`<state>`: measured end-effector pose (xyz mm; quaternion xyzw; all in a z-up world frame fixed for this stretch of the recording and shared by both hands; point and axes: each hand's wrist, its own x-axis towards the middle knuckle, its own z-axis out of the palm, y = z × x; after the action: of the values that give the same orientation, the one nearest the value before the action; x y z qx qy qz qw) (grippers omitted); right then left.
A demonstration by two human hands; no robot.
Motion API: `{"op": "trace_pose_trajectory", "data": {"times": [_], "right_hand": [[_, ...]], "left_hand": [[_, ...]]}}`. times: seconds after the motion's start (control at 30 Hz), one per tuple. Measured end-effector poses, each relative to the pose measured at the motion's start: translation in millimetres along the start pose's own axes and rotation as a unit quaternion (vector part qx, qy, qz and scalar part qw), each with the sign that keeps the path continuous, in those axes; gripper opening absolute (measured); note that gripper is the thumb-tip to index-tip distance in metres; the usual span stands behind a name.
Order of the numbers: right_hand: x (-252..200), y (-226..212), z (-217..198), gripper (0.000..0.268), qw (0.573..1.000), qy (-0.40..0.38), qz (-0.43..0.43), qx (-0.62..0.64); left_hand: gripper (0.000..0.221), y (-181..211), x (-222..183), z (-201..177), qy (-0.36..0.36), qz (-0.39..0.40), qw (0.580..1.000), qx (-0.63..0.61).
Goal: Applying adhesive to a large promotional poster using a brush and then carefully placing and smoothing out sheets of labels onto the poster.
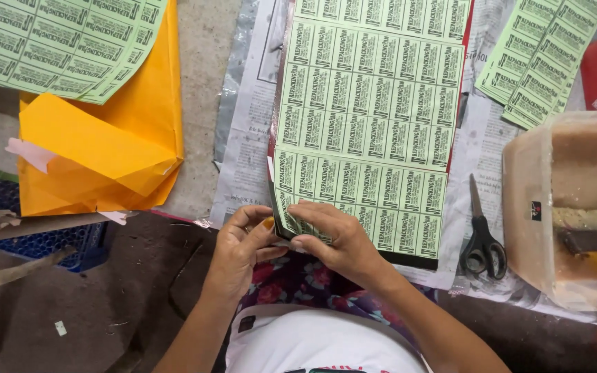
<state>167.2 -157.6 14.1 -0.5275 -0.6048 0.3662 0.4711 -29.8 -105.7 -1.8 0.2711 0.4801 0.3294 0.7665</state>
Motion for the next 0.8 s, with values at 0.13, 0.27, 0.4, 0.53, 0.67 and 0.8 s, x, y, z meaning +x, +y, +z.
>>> {"op": "trace_pose_trajectory", "data": {"times": [0.13, 0.27, 0.4, 0.53, 0.67, 0.8], "right_hand": [[2, 2, -5, 0.04, 0.998, -0.014, 0.022, 0.062], [-2, 7, -6, 0.03, 0.997, 0.056, 0.039, 0.041], [3, -5, -12, 0.033, 0.992, 0.122, -0.013, -0.032], [0, -22, -10, 0.032, 0.976, 0.088, -0.132, -0.152], [-32, -37, -1, 0.036, 0.964, 0.089, -0.202, -0.145], [-97, -44, -40, 0.037, 0.99, 0.018, -0.076, -0.118]], "left_hand": [[0.034, 7, -5, 5, 0.013, -0.002, 1.0, 0.009], [0.033, -5, 2, -10, 0.033, 0.025, 0.998, 0.043], [0.033, 20, -3, -6, 0.062, 0.179, 0.92, 0.344], [0.061, 43, 3, 31, 0.027, 0.12, 0.932, 0.341], [0.084, 76, 31, 78, -0.048, -0.131, 0.99, 0.016], [0.052, 75, 106, 67, -0.104, -0.125, 0.987, 0.005]]}}
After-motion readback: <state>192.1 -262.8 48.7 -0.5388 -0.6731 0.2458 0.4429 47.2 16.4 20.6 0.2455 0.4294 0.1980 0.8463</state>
